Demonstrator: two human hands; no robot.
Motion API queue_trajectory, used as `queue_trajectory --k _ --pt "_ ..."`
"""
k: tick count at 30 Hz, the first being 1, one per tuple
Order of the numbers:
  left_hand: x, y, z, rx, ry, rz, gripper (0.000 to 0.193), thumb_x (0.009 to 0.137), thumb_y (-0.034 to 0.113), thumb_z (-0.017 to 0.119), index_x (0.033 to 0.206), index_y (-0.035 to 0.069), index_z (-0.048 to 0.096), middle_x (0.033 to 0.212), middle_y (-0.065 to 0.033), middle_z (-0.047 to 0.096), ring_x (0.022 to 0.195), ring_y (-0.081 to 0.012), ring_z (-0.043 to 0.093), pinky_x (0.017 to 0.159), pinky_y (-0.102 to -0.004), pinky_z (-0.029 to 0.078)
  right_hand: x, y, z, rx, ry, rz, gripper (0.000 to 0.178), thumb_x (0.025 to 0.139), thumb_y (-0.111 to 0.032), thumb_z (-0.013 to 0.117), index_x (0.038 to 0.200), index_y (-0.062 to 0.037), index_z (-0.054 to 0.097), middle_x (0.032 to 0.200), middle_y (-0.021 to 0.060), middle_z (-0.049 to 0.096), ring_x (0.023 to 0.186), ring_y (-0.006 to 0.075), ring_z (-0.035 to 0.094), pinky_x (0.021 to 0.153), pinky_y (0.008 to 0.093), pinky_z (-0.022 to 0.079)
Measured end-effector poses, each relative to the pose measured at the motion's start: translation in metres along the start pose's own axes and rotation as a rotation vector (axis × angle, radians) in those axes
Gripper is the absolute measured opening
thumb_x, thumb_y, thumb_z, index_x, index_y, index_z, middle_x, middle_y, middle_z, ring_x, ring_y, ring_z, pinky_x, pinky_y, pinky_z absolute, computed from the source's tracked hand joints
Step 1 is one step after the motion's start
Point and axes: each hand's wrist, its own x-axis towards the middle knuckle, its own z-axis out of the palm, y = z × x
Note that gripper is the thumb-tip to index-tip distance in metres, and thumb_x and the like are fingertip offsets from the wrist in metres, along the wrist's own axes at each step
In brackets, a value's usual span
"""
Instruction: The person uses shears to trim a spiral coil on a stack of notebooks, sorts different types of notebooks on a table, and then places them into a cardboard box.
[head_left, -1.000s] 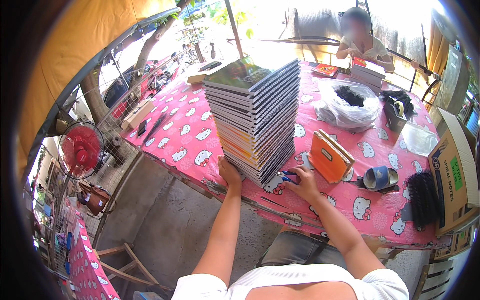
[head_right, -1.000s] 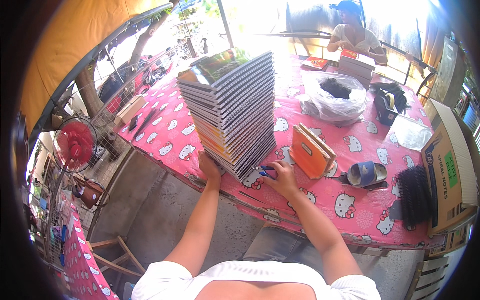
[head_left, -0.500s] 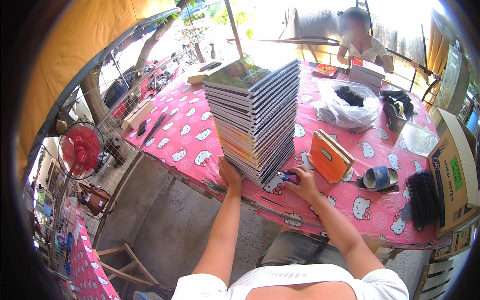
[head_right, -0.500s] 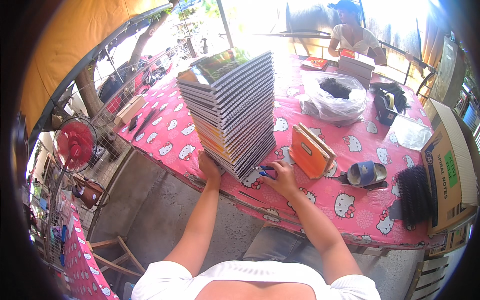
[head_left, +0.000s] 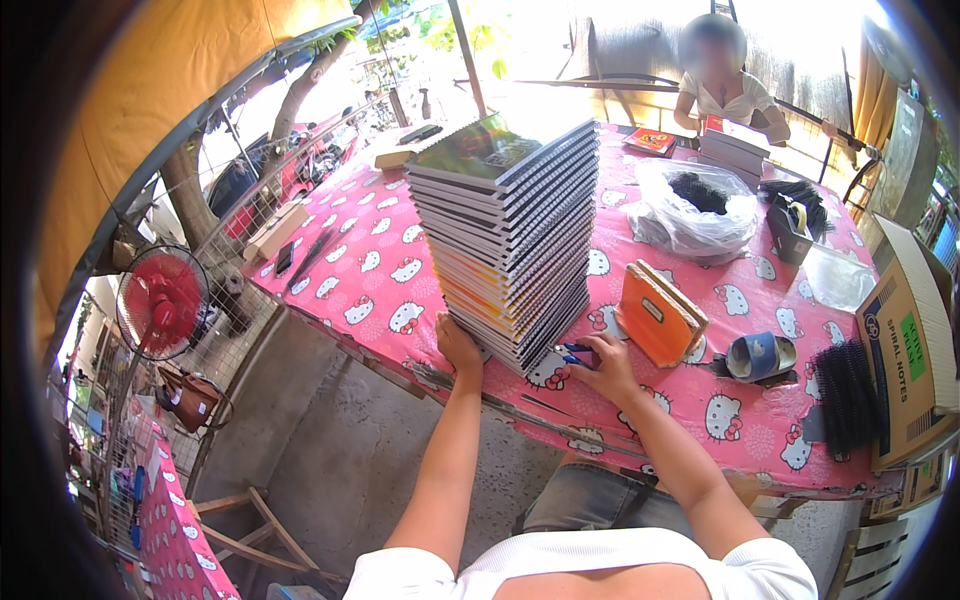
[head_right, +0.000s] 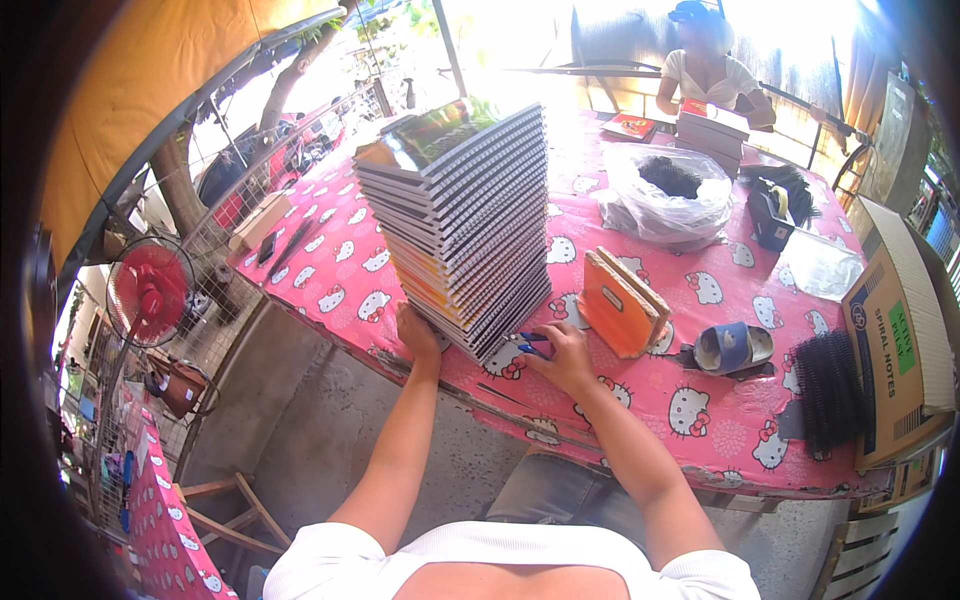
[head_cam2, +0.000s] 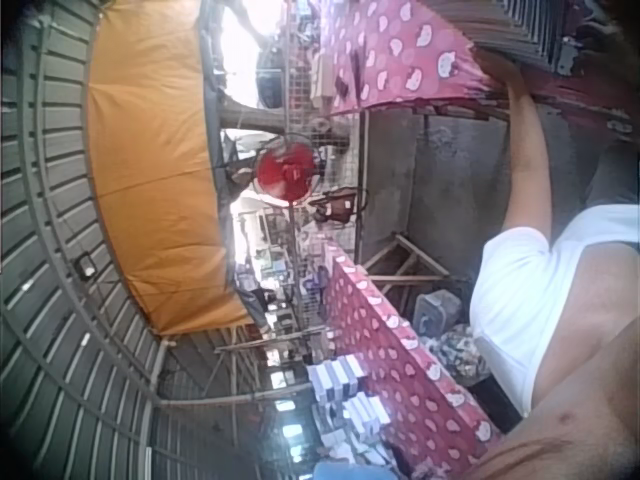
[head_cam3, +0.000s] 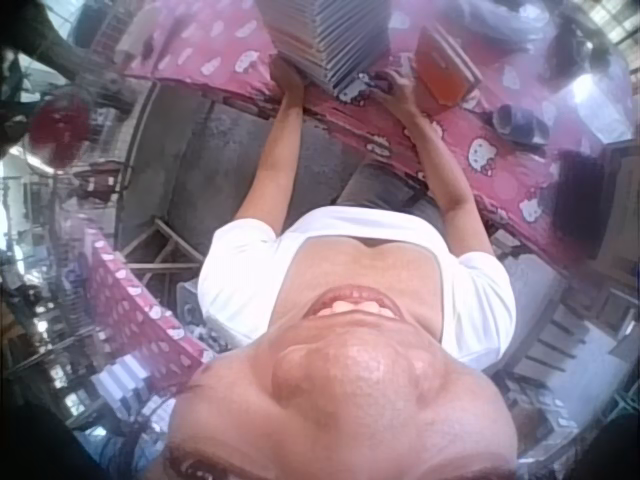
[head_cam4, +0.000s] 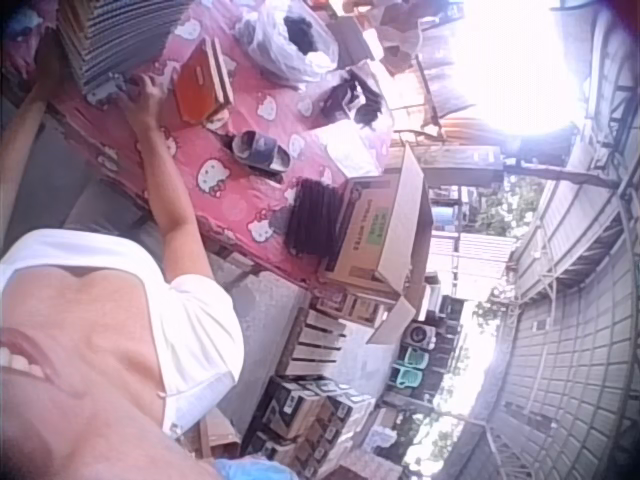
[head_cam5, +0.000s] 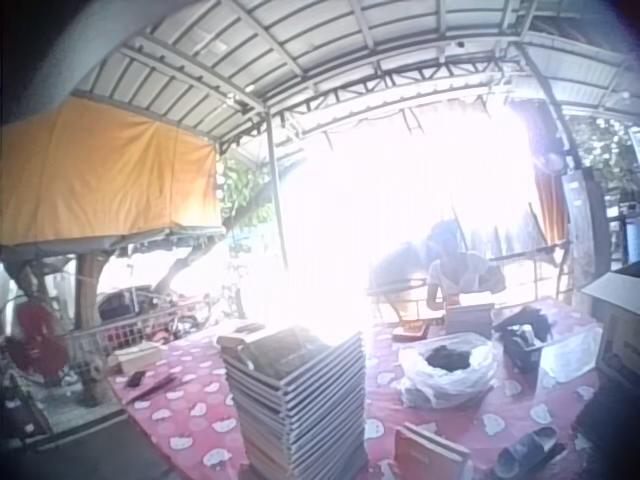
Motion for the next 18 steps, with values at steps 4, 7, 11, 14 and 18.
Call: queue_trajectory --k 4,7,11,14,18 --pt "-0.011 0.010 0.014 0.084 -0.010 -0.030 0.046 0.097 0.033 0.037 0.105 -0.008 0.056 0.093 -0.0136 0.061 0.083 -0.0196 0.054 0.078 -0.0314 0.043 0.000 0.004 -0.008 -0.024 -0.062 0.083 0.047 0.061 -0.029 0.082 0.098 -0.0051 0.066 0.093 0.0094 0.062 0.079 0.0248 0.059 0.072 0.0368 0.046" --pt "-0.006 -0.001 0.009 0.052 -0.042 -0.056 0.048 0.096 0.032 0.037 0.111 -0.010 0.054 0.103 -0.0174 0.061 0.092 -0.0223 0.056 0.084 -0.0312 0.042 -0.004 0.007 -0.004 -0.006 0.001 0.047 0.047 0.060 -0.029 0.082 0.097 -0.0050 0.066 0.092 0.0091 0.062 0.076 0.0237 0.059 0.070 0.0360 0.047" --pt "0.011 -0.025 -0.008 0.047 -0.029 -0.046 0.049 0.096 0.032 0.037 0.118 -0.010 0.051 0.111 -0.0209 0.060 0.101 -0.0251 0.056 0.089 -0.0314 0.041 -0.001 -0.005 -0.002 0.001 -0.008 0.008 0.047 0.060 -0.029 0.082 0.096 -0.0050 0.066 0.091 0.0088 0.063 0.074 0.0231 0.058 0.069 0.0353 0.047" --pt "0.010 -0.025 -0.006 0.050 -0.021 -0.041 0.050 0.096 0.031 0.037 0.122 -0.010 0.049 0.118 -0.0232 0.057 0.109 -0.0275 0.054 0.093 -0.0322 0.039 0.000 -0.006 -0.004 -0.020 -0.020 0.019 0.047 0.060 -0.029 0.082 0.097 -0.0051 0.066 0.090 0.0085 0.063 0.074 0.0235 0.058 0.069 0.0350 0.046" --pt "-0.001 -0.007 0.004 0.043 -0.068 -0.117 0.051 0.096 0.031 0.038 0.123 -0.011 0.048 0.122 -0.0234 0.054 0.113 -0.0283 0.052 0.096 -0.0321 0.038 -0.001 0.002 -0.007 -0.036 -0.017 0.016 0.047 0.060 -0.030 0.082 0.097 -0.0054 0.066 0.090 0.0085 0.062 0.075 0.0239 0.058 0.070 0.0353 0.046"
